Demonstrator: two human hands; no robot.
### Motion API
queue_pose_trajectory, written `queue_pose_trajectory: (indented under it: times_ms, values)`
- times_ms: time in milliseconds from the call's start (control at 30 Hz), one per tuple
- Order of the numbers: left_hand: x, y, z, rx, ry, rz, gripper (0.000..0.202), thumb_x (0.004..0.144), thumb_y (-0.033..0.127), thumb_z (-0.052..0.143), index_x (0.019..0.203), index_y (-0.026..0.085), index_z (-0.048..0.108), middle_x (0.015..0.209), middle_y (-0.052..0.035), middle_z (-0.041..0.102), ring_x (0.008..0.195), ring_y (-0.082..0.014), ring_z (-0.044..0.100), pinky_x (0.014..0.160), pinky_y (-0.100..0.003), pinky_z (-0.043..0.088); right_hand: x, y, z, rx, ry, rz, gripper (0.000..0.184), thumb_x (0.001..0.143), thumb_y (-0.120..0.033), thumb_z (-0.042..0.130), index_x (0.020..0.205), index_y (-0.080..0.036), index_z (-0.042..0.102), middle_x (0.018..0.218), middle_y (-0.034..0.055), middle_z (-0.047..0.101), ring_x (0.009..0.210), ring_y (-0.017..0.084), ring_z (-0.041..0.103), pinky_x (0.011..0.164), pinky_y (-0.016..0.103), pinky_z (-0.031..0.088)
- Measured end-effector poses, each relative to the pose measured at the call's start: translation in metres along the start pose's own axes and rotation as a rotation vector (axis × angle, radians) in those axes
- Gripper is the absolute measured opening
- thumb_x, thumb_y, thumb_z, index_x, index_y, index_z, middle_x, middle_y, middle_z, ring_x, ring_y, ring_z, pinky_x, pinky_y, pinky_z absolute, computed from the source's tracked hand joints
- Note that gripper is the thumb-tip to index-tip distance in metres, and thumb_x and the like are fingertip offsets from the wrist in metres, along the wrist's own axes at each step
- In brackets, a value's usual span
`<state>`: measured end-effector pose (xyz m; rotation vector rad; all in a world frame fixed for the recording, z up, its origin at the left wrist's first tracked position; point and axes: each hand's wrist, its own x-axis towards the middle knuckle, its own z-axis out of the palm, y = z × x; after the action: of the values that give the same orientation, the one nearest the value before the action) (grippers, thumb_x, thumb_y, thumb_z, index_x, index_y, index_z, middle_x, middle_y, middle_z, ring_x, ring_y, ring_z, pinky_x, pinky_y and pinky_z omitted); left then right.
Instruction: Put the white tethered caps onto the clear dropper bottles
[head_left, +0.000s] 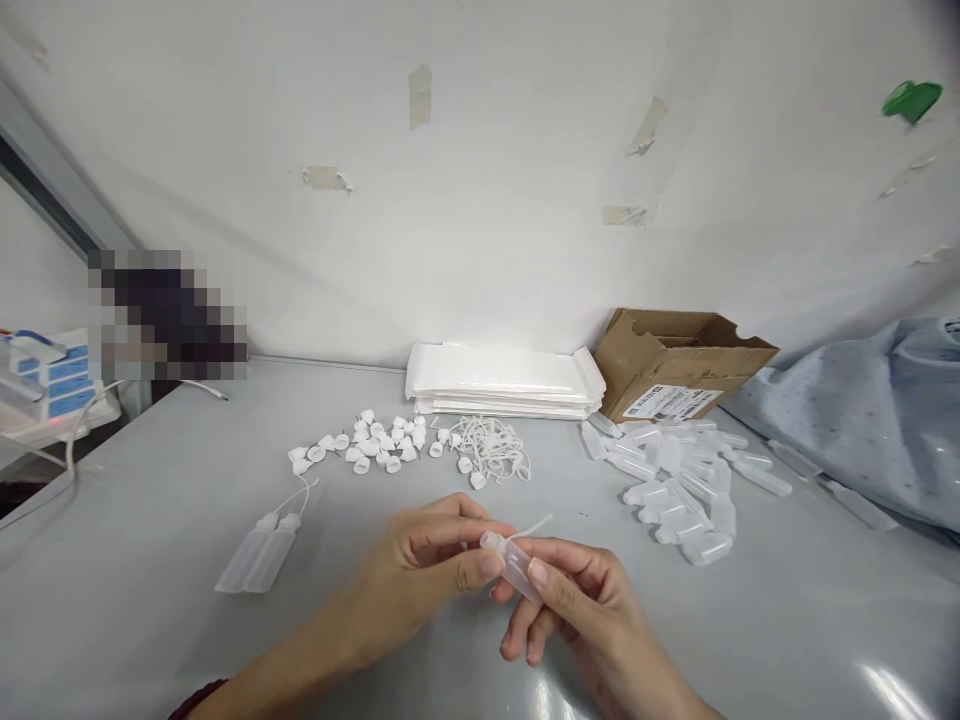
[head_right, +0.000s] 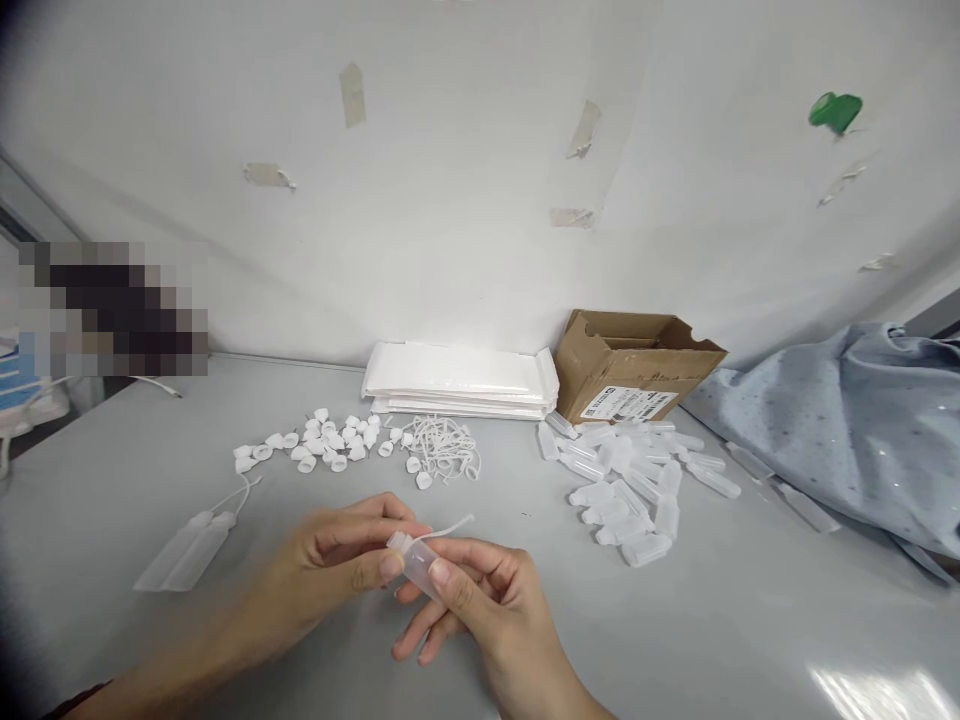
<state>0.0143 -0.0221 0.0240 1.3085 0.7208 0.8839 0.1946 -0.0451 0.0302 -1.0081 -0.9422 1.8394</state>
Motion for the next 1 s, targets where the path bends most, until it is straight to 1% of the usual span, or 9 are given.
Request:
queue_pose_trajectory:
  times_ms: [67,167,267,367,567,667,767,867,1000]
  values:
    - [0.0,0.0,-0.003,0.054,0.005,0.009,0.019,0.087,0.035,0.061,0.101,0.029,0.073,0.084,-0.0023,0.058,0.078,-0.0157,0.06,0.077,-0.035,0.053,0.0,0.0,0.001,0.008,0.014,-0.007,0.027,0.077,-0.042,0.072,0.089,-0.018,0.078,0.073,0.0048,0.071,0.054,0.011,0.069,0.049,0.016,0.049]
    - [0.0,0.003,-0.008,0.118,0.087,0.084,0.028,0.085,0.033,0.064,0.113,0.031,0.067,0.093,-0.003,0.058,0.08,-0.0148,0.058,0.075,-0.032,0.053,0.0,0.0,0.001,0.021,0.037,-0.028,0.026,0.078,-0.041,0.072,0.09,-0.019,0.077,0.074,0.0055,0.073,0.055,0.012,0.069,0.05,0.017,0.049]
    - [-0.001,0.008,-0.008,0.222,0.154,0.145,0.017,0.086,0.028,0.062,0.101,0.026,0.071,0.09,-0.003,0.06,0.081,-0.0145,0.057,0.075,-0.029,0.052,0.0,0.002,0.001,0.014,0.033,-0.048,0.027,0.078,-0.041,0.072,0.091,-0.018,0.077,0.075,0.0067,0.074,0.055,0.013,0.07,0.051,0.019,0.05]
    - [-0.002,0.01,-0.003,0.226,0.138,0.169,0.013,0.088,0.024,0.059,0.09,0.022,0.071,0.082,-0.002,0.061,0.075,-0.0134,0.058,0.069,-0.026,0.051,-0.001,0.002,0.001,-0.014,0.017,-0.062,0.028,0.078,-0.041,0.071,0.091,-0.018,0.077,0.074,0.0058,0.073,0.055,0.013,0.069,0.051,0.02,0.05]
    - [0.0,0.004,0.003,0.163,0.094,0.165,0.017,0.091,0.027,0.053,0.091,0.02,0.069,0.081,-0.002,0.058,0.067,-0.0126,0.059,0.063,-0.027,0.054,-0.002,0.005,0.005,-0.037,-0.01,-0.075,0.029,0.08,-0.042,0.069,0.095,-0.018,0.075,0.075,0.0049,0.07,0.055,0.014,0.07,0.048,0.019,0.049]
    - [-0.004,0.001,0.002,0.392,0.148,0.216,0.023,0.094,0.026,0.048,0.111,0.025,0.063,0.094,-0.0035,0.06,0.077,-0.0146,0.062,0.069,-0.028,0.055,0.001,0.008,0.005,-0.025,-0.005,-0.083,0.032,0.081,-0.045,0.068,0.096,-0.017,0.073,0.076,0.0043,0.069,0.057,0.014,0.07,0.051,0.021,0.05]
    - [-0.01,0.0,0.003,0.777,0.237,0.429,0.044,0.09,0.026,0.055,0.133,0.026,0.044,0.115,-0.0079,0.056,0.097,-0.0198,0.059,0.082,-0.034,0.055,0.003,0.009,0.004,-0.023,0.013,-0.097,0.033,0.081,-0.047,0.067,0.096,-0.018,0.07,0.077,0.004,0.07,0.062,0.015,0.07,0.056,0.023,0.051]
    - [-0.016,0.001,0.012,1.081,0.256,0.633,0.057,0.084,0.023,0.064,0.134,0.013,0.038,0.12,-0.0152,0.053,0.108,-0.025,0.054,0.09,-0.036,0.052,0.004,0.011,0.003,-0.051,0.026,-0.099,0.034,0.082,-0.048,0.065,0.096,-0.017,0.069,0.08,0.0054,0.072,0.072,0.017,0.069,0.061,0.024,0.05]
    - [-0.021,0.001,0.026,1.247,0.335,0.705,0.046,0.083,0.011,0.061,0.125,0.005,0.044,0.11,-0.0174,0.056,0.104,-0.0255,0.055,0.086,-0.034,0.053,0.003,0.019,0.004,-0.047,0.002,-0.113,0.035,0.081,-0.051,0.064,0.094,-0.018,0.066,0.08,0.006,0.073,0.081,0.021,0.068,0.072,0.03,0.05]
